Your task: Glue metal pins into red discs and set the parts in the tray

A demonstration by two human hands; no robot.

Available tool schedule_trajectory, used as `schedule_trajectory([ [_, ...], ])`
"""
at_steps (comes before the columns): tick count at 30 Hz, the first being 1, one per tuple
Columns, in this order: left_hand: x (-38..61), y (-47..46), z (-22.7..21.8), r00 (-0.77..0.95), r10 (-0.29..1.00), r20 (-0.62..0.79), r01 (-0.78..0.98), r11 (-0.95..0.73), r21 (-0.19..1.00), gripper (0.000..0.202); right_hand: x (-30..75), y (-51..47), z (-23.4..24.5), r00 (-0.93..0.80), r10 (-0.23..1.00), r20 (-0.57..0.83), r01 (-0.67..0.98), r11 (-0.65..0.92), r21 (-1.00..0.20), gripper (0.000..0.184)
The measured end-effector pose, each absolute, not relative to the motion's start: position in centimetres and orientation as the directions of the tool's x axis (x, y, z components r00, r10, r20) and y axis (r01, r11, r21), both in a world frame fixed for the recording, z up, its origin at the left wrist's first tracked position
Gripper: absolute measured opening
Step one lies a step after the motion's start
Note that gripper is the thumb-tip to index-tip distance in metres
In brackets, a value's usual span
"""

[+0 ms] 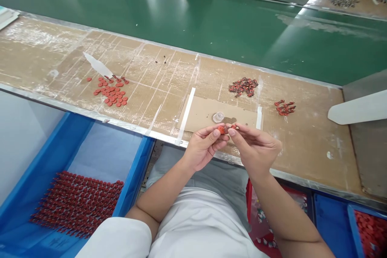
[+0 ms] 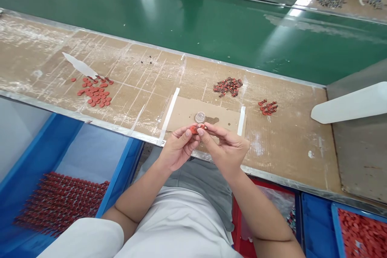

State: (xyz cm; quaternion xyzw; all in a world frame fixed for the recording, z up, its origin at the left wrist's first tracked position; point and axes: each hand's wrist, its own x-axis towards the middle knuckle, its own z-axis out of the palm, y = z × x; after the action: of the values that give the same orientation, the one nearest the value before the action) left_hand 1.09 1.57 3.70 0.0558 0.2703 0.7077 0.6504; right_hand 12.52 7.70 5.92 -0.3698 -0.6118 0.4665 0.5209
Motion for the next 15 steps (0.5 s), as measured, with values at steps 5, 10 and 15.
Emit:
schedule_trajectory([
  [5, 1.21, 1.55, 3.68, -0.154, 0.952, -0.263, -0.895, -0.022, 0.446, 0.025, 12.59, 7.56, 5.80, -0.186, 0.929, 0.320, -0.025, 0.321, -0.947, 0.021],
  [10, 1.28, 1.51, 3.78, -0.164, 0.947, -0.278, -0.895, -0.024, 0.446, 0.025, 12.75, 7.57, 5.45, -0.198, 0.925, 0.325, -0.015, 0.329, -0.944, 0.020],
  [15, 1.31, 1.43, 3.97, -0.171, 0.946, -0.275, -0.894, -0.031, 0.447, 0.023, 12.83, 7.52, 5.14, -0.200, 0.904, 0.377, -0.028, 0.379, -0.925, 0.026],
])
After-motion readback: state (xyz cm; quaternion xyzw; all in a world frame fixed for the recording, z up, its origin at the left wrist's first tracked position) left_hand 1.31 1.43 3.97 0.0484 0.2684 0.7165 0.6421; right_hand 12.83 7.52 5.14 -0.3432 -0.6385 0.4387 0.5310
